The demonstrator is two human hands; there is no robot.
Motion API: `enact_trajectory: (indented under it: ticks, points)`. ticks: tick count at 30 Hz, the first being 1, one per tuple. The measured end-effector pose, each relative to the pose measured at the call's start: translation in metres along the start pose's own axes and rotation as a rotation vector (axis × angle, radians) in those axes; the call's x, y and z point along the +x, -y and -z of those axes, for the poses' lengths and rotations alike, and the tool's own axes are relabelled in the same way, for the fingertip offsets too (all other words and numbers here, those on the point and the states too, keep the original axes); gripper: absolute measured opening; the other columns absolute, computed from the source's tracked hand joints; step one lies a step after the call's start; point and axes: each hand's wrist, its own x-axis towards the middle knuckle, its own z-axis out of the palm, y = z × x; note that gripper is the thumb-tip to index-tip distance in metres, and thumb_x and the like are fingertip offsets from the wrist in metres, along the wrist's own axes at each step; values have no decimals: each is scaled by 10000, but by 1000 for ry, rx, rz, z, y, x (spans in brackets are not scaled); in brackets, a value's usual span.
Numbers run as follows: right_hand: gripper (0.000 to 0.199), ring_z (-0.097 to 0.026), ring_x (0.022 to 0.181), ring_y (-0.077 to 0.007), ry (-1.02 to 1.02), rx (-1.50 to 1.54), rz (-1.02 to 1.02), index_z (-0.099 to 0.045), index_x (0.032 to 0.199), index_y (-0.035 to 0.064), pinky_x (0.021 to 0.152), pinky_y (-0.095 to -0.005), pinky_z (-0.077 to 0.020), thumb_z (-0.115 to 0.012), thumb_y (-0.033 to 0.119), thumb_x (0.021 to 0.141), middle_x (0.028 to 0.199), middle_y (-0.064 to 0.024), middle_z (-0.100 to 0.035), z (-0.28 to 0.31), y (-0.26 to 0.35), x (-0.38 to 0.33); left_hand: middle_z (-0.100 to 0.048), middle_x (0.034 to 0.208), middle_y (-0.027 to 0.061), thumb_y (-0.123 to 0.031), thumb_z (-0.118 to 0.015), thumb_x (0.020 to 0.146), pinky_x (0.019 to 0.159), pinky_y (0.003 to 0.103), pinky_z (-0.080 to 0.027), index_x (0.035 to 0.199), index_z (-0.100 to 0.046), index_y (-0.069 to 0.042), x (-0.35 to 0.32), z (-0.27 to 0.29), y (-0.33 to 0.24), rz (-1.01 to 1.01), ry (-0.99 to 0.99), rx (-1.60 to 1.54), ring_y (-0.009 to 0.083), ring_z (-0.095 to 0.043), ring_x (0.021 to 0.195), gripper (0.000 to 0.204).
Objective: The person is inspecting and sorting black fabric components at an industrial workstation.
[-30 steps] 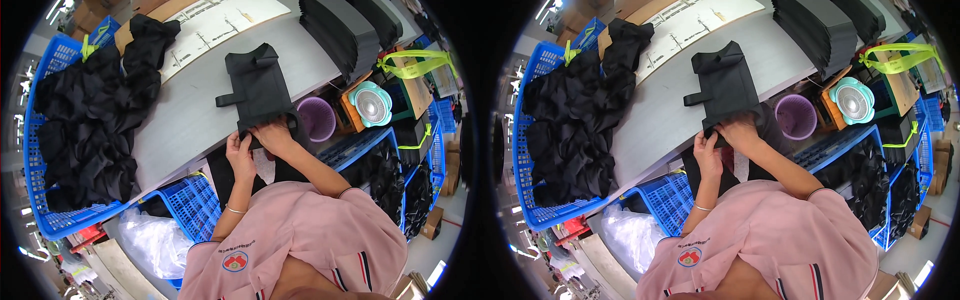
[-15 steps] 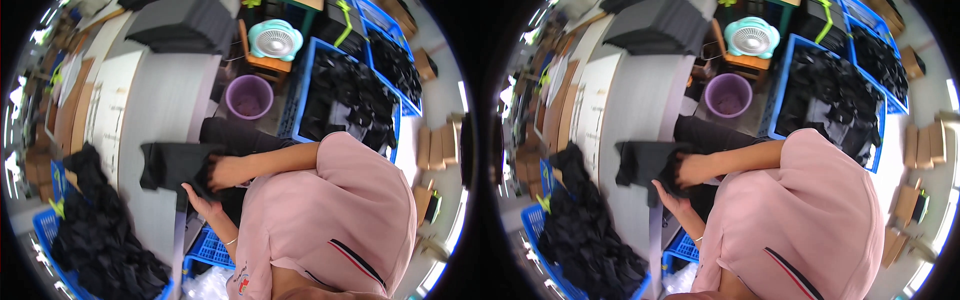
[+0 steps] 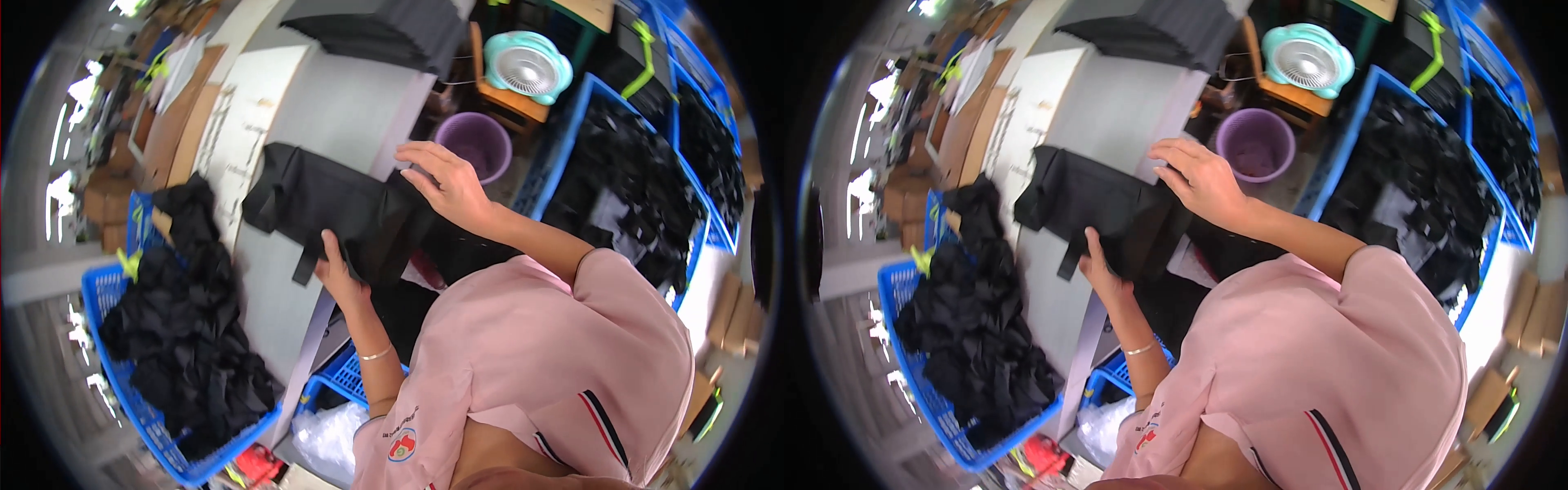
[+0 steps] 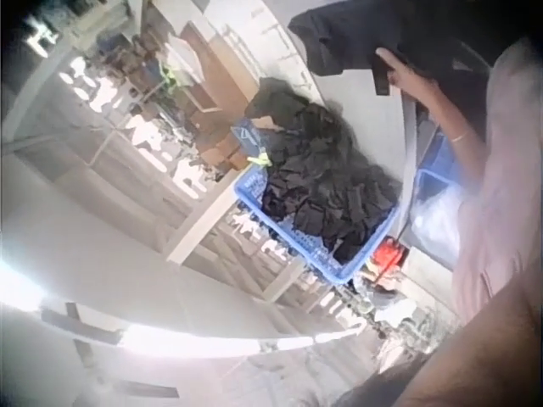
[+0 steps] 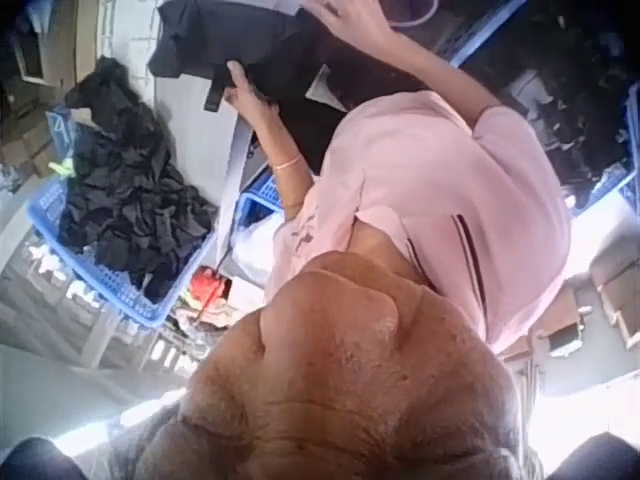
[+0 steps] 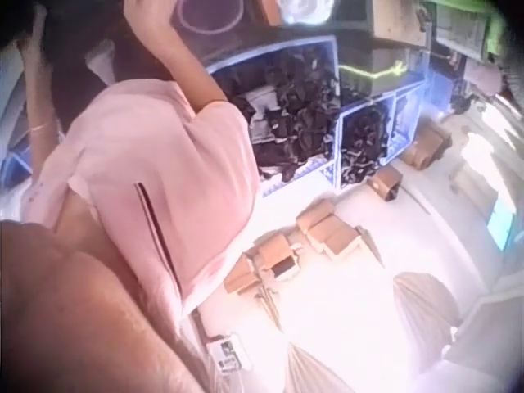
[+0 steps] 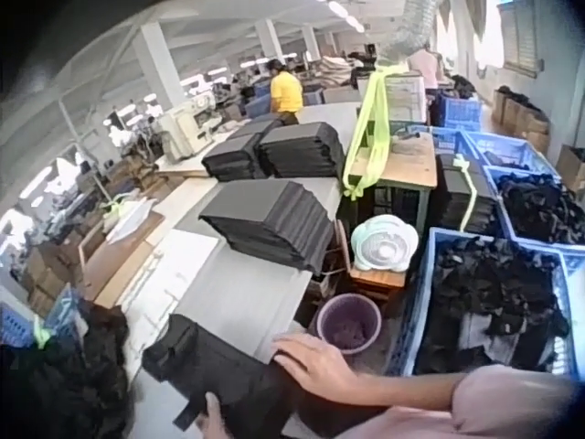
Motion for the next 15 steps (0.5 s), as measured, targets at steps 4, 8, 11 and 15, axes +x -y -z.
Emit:
enact_trajectory:
  ticks: [4,8,11,15]
  points:
    - [535,-550,1204,-327,30,-51,85,-486,1349,34,998,-377,-458,-710,181,886,1363,-165,-517,-48,-1,13,-610,1185,107,-191,-738,896,875,333,-466,1317,-505,26,29,19,-13,-236,-200,414,198,-580,1011,528]
    - [745,-540,1211,-292,64,192,-176,-396,1407,-1,987,-380,-451,-765,315,843,1368,-190,-489,-53,-19,-9,-595,1242,118,-123,-769,847,966,362,-425,1278,-527,20,23,23,-34,-660,-485,825,270,-533,1150,515]
    - [779,-544,1199,-276,96,277,-336,-391,1421,-2,981,-377,-460,-786,308,825,1362,-175,-497,-54,-31,-43,-627,1218,118,-64,-765,830,971,369,-434,1226,-599,-9,38,19,-58,-962,-317,1121,282,-565,1128,433]
    - [840,-529,1205,-207,338,701,-556,-349,1451,-1,985,-354,-463,-814,276,808,1367,-160,-494,-79,-31,-62,-646,1216,136,-20,-746,810,1010,391,-442,1182,-641,-14,97,-2,-52,-944,496,1219,307,-576,1172,387]
